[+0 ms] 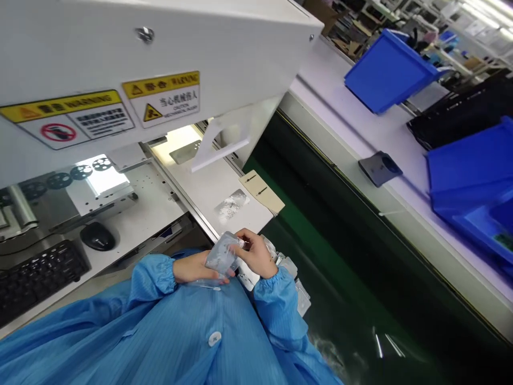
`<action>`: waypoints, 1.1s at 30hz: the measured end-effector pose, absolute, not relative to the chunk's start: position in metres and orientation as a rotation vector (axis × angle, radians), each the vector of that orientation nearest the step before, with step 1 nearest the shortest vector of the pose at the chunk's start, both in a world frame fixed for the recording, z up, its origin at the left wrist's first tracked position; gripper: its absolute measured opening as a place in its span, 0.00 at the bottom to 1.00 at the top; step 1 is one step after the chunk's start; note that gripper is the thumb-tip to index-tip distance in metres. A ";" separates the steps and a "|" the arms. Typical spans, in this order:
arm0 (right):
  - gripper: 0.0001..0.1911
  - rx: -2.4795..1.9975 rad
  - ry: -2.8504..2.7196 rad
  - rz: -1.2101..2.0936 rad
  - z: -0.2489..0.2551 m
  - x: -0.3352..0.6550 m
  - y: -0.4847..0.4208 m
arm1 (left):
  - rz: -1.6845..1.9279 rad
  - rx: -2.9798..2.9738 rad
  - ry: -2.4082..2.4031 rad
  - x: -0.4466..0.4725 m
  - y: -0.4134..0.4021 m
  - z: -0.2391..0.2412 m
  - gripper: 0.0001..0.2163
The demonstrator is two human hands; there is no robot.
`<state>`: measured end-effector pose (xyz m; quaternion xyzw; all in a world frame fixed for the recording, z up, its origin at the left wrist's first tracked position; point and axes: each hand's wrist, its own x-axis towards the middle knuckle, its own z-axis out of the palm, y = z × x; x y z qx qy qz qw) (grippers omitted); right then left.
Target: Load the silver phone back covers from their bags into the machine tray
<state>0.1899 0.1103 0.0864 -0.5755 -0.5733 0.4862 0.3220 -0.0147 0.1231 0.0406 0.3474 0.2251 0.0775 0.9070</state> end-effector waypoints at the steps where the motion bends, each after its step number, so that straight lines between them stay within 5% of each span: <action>1: 0.14 -1.525 -1.488 1.270 0.084 0.191 0.105 | 0.153 0.726 0.451 -0.014 0.122 0.040 0.19; 13: 0.17 -1.569 -1.140 1.050 0.079 0.231 0.084 | 0.030 1.016 0.468 -0.010 0.122 0.037 0.15; 17: 0.19 -1.882 -0.828 0.564 0.040 0.292 0.073 | 0.032 0.871 0.564 -0.011 0.118 0.031 0.22; 24: 0.14 -2.518 -0.952 0.548 -0.043 0.314 0.052 | 0.075 0.815 0.681 -0.002 0.117 0.026 0.29; 27: 0.23 -2.385 -0.950 0.480 -0.038 0.296 0.033 | 0.041 0.809 0.688 0.023 0.111 0.016 0.33; 33: 0.28 -1.744 -1.041 1.015 -0.003 0.236 -0.047 | -0.263 1.062 0.678 0.102 0.070 -0.015 0.37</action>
